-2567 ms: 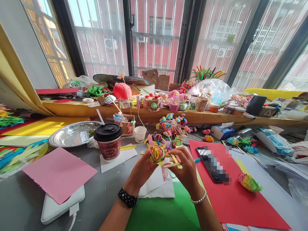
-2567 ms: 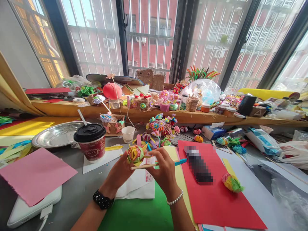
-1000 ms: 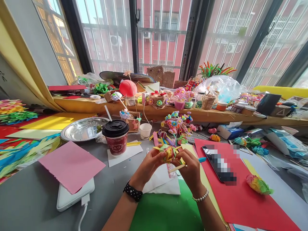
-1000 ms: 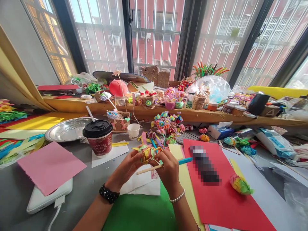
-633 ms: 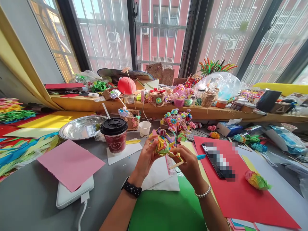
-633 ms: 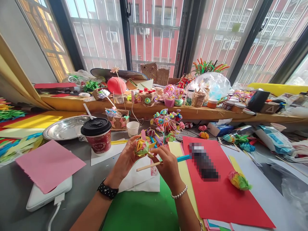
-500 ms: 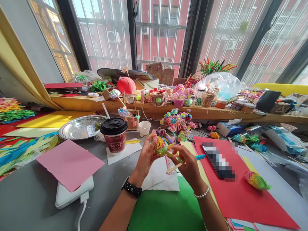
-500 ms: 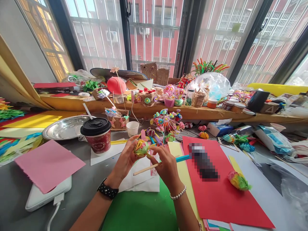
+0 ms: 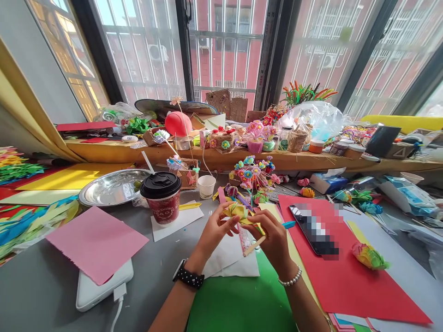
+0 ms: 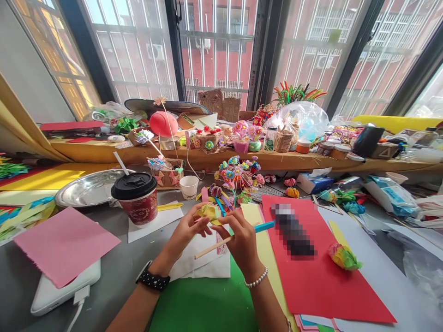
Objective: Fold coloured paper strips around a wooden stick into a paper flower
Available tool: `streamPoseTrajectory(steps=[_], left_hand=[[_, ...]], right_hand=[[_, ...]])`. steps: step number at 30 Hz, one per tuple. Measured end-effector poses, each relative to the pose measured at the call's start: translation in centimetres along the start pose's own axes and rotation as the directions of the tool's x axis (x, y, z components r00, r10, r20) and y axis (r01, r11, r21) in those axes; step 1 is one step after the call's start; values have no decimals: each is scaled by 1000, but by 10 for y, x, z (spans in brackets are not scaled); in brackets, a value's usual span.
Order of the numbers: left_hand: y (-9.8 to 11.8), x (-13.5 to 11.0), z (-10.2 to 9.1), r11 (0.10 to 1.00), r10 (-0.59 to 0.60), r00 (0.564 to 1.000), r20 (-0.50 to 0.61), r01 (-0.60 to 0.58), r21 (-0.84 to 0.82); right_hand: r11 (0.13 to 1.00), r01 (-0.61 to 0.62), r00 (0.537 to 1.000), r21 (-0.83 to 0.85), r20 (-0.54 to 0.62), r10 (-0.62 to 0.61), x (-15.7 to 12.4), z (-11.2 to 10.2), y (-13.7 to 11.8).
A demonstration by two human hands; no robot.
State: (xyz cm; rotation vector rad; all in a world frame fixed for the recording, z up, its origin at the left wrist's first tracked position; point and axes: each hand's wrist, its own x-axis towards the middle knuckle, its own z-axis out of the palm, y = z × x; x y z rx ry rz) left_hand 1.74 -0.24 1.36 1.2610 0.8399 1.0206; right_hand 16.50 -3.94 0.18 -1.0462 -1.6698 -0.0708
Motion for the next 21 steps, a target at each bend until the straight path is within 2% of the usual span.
streamPoseTrajectory(steps=[5, 11, 13, 16, 18, 21], left_hand=[[-4, 2, -3, 980, 58, 998, -27, -52, 193], [-8, 2, -7, 941, 132, 990, -42, -112, 319], [-8, 1, -6, 901, 195, 977, -82, -146, 408], [-5, -3, -3, 787, 362, 925, -116, -236, 570], [-1, -7, 0, 714, 445, 894, -51, -321, 622], [5, -13, 4, 682, 444, 890, 103, -411, 605]], right_hand=[[1000, -22, 995, 9, 95, 21, 3, -4, -2], [999, 44, 988, -11, 148, -41, 4, -6, -4], [999, 31, 990, -43, 142, -25, 4, -5, -2], [996, -5, 994, -87, 111, 15, 2, -4, 0], [995, -9, 996, -101, 91, 18, 2, -2, 0], [994, 0, 997, -113, 75, 9, 1, 0, 1]])
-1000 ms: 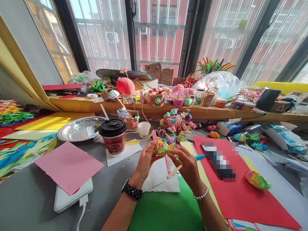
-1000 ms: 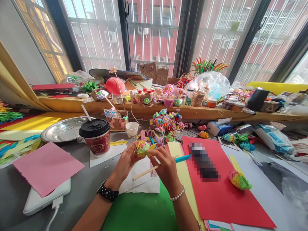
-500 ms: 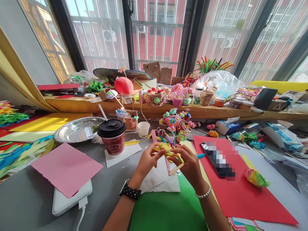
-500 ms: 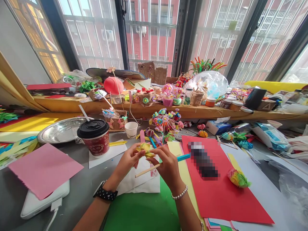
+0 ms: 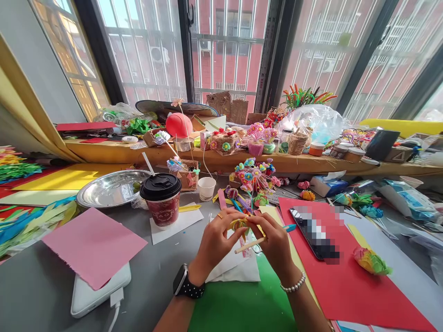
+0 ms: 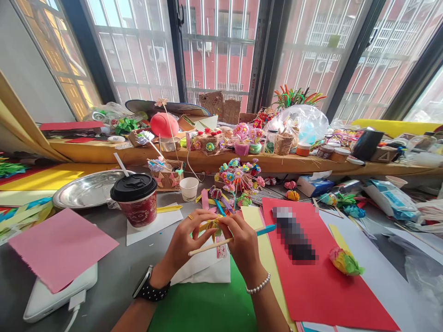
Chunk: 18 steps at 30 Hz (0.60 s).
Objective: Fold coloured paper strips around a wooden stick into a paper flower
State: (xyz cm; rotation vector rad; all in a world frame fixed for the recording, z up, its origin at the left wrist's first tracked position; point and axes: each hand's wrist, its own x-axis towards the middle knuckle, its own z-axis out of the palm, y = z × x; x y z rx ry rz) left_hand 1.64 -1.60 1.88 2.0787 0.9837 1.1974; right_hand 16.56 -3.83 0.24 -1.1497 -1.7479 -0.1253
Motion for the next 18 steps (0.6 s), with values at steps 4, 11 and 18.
streamPoseTrajectory(steps=[4, 11, 18], left_hand=[[5, -2, 0, 1000, 22, 999, 42, -22, -1], [0, -1, 4, 995, 5, 1000, 7, -6, 96], [-5, 0, 0, 990, -23, 995, 94, 10, 138]], right_hand=[[1000, -1, 1000, -28, -24, 0, -1, 1, 0], [998, -14, 1000, -63, -5, 14, -1, 4, -5], [996, -27, 997, -80, 66, 33, -3, 11, -1]])
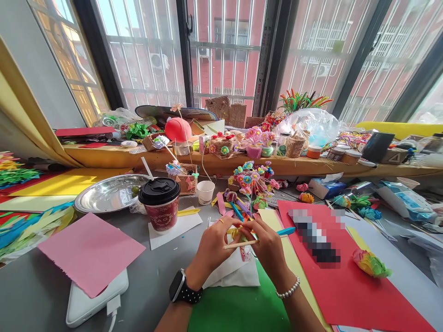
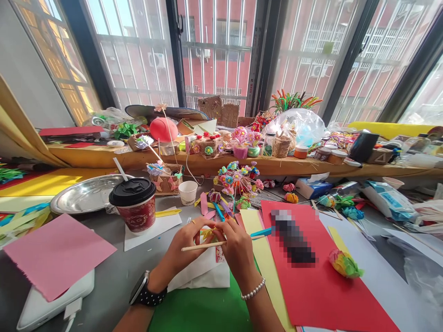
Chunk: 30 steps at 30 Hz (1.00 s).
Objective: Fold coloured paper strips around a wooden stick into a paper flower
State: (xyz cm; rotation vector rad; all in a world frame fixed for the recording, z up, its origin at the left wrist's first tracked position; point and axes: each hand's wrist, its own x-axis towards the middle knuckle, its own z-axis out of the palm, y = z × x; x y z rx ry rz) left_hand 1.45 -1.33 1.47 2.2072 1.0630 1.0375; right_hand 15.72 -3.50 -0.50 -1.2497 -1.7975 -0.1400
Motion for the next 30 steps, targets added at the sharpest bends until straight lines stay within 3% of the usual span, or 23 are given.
streamPoseTrajectory(steps=[13, 22, 27, 30], left_hand=[[-5, 0, 6, 999, -2, 997, -76, 6, 51], [-7, 1, 5, 984, 54, 997, -56, -43, 175], [-5, 3, -2, 996, 84, 996, -10, -84, 11], [-3, 4, -6, 985, 31, 997, 64, -20, -169]], right_hand=[[1000, 10, 999, 13, 41, -10, 0, 0, 4], [995, -9, 981, 100, 192, -11, 4, -13, 6], [990, -29, 974, 140, 227, -3, 5, -19, 6], [977, -51, 977, 207, 211, 6, 7, -23, 3]])
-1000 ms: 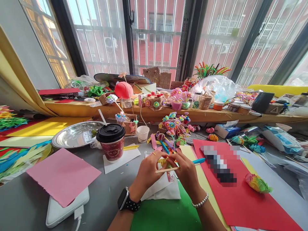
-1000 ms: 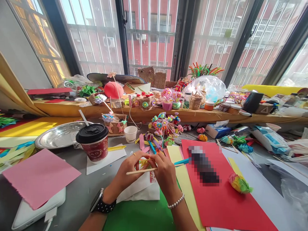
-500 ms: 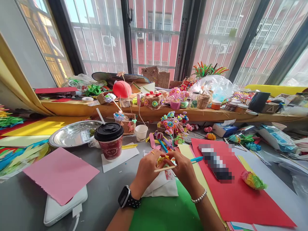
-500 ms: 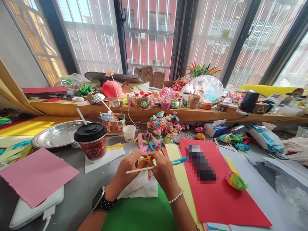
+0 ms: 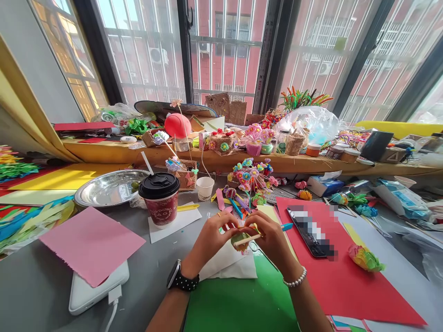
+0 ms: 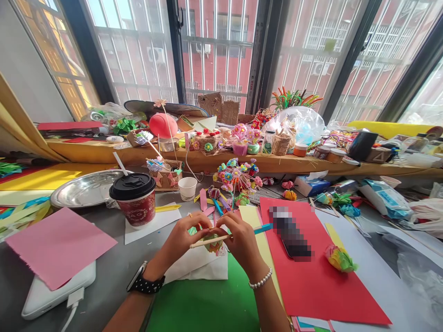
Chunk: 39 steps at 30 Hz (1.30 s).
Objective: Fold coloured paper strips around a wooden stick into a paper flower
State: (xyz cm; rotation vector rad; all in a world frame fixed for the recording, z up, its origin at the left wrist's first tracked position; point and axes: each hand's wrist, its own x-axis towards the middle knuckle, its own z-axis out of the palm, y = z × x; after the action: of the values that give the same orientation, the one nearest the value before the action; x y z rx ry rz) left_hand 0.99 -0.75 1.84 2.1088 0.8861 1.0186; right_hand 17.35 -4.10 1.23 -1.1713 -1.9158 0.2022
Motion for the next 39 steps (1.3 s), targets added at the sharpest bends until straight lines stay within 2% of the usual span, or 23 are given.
streamPoseTrajectory(steps=[3, 6, 9, 14, 19, 23, 29, 39], left_hand=[[0, 0, -1, 973, -116, 989, 90, 131, -189], [-1, 0, -1, 880, -217, 952, 214, 286, -379], [-1, 0, 0, 793, -249, 925, 287, 365, -488], [-2, 0, -2, 766, -272, 894, 355, 425, -482], [-5, 0, -3, 786, -236, 897, 373, 402, -469], [-7, 0, -5, 797, -228, 899, 372, 393, -460], [-9, 0, -6, 785, -255, 879, 402, 431, -445], [-14, 2, 1, 773, -326, 878, 351, 461, -436]], right_hand=[[996, -60, 998, 67, 21, 59, 1, -2, -5], [982, -134, 990, 131, 61, 126, 1, -3, -7], [959, -190, 980, 212, 92, 174, 0, -4, -5], [930, -238, 961, 281, 205, 185, -1, -7, 0], [921, -273, 942, 277, 271, 198, -1, -9, 2], [913, -293, 934, 284, 289, 210, -1, -7, 2], [919, -309, 924, 245, 304, 230, -1, -5, 4], [929, -320, 923, 188, 285, 260, 1, -2, 5]])
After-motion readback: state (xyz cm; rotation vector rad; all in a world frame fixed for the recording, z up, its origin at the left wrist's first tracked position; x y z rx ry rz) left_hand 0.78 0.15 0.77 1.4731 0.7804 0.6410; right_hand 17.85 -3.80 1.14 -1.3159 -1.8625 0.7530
